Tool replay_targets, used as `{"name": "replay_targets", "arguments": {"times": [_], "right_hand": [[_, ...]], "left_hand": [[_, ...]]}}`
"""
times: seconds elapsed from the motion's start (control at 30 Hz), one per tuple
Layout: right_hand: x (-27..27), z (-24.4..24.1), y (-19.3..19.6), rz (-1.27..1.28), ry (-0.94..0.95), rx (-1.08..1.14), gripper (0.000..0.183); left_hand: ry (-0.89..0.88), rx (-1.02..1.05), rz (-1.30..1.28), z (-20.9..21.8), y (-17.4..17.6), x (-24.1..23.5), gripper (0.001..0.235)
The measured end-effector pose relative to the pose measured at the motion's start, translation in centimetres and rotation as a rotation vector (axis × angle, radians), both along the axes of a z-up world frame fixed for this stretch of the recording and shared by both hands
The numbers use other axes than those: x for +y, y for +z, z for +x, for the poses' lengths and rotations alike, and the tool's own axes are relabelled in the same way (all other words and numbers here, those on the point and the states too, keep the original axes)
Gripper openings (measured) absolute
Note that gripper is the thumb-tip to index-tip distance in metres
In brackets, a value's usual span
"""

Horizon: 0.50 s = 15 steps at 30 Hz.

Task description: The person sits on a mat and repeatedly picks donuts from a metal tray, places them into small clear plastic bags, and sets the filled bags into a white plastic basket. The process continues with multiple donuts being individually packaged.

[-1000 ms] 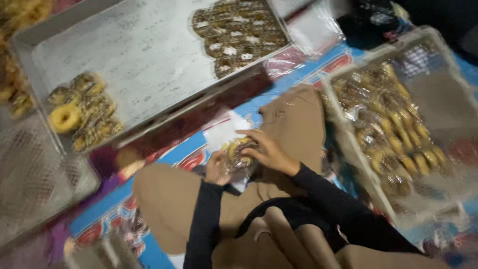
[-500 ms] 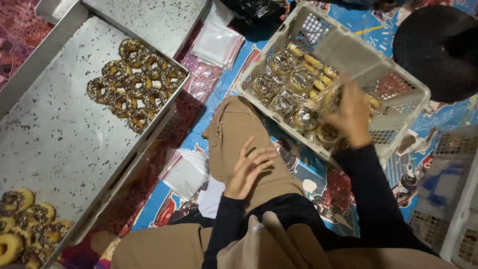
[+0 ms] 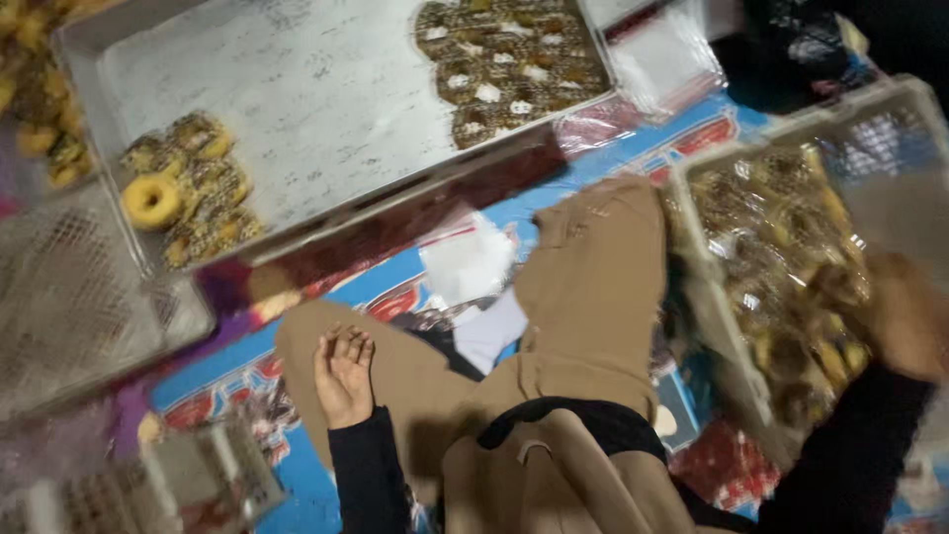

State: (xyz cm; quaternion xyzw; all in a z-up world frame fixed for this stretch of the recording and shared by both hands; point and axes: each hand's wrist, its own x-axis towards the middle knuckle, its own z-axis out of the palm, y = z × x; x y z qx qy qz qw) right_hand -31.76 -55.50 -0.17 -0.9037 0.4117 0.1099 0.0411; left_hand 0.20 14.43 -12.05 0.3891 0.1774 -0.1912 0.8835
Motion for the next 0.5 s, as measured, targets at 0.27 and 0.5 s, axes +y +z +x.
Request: {"name": "replay_targets", "arguments": {"times": [0.27,0.5], "right_hand": [[30.6,30.1,-12.1,0.664,0.971,-0.74,0.032],[36.8,38.4,-22.5,0.23,1.085,-0.257,0.042]], "left_hand": [[0.079,0.041,-0.052,-2.8,-0.2,-2.1,0.029],[0.074,-0.154,0.213,-5.0,6.7,-3.2,0.025]]}}
